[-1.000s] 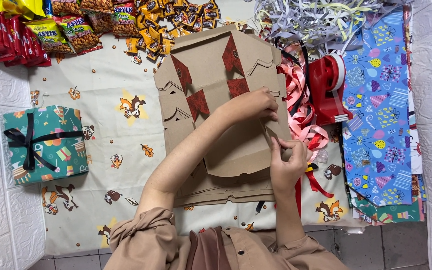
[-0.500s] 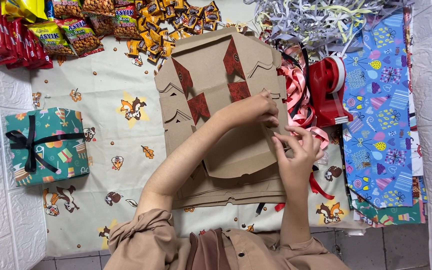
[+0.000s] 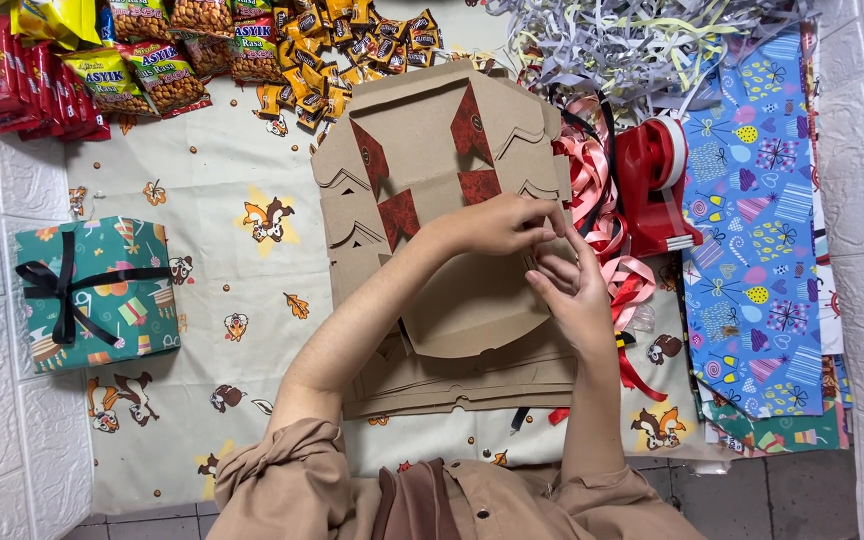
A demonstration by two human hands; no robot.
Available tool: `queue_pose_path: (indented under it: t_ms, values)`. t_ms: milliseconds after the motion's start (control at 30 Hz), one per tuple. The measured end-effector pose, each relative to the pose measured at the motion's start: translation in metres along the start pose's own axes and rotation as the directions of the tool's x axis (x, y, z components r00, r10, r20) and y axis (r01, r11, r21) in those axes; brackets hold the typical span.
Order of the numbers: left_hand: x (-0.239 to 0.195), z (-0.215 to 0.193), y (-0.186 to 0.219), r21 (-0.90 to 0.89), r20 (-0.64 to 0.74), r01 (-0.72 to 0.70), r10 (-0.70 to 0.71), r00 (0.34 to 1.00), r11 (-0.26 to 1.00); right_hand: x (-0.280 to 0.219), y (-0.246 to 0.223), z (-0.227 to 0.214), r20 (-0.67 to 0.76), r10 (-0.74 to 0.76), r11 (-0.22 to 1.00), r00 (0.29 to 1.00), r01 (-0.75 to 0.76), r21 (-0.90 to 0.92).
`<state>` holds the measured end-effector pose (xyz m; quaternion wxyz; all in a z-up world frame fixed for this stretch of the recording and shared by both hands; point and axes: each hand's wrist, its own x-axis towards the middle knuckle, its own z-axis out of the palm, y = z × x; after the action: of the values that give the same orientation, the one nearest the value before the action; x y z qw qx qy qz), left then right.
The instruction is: The person folds a cardboard box into shape and fills it with shredded paper.
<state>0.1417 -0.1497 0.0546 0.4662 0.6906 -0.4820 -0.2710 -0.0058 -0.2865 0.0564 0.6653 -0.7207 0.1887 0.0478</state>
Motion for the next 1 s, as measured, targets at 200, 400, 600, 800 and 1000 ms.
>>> queue_pose_path:
  t_ms: [200,400,600,800,1000]
  values:
    - [-0.005,0.000,0.006,-0.025,-0.073,0.028,-0.030,0.997,0.999,0.002,-0.001,0.006,-0.046,0.009,0.989,0.999,-0.016,-0.150]
    - [-0.036,-0.032,0.034,0.182,-0.354,-0.038,0.102,0.930,0.983,-0.004,-0.005,0.014,-0.109,-0.177,0.878,0.978,0.107,-0.466]
    - [-0.124,-0.031,0.045,0.260,-0.768,0.182,0.089,0.634,0.948,-0.015,-0.001,0.031,-0.195,-0.421,0.772,0.886,0.237,-0.589]
    - [-0.167,0.025,0.032,-0.188,-0.936,0.211,-0.240,0.256,0.959,-0.025,-0.006,0.046,-0.256,-0.458,0.776,0.851,0.242,-0.582]
    - [-0.180,0.061,0.035,-0.430,-0.768,0.206,-0.475,0.429,0.879,-0.029,-0.019,0.044,-0.196,-0.330,0.895,0.924,0.239,-0.377]
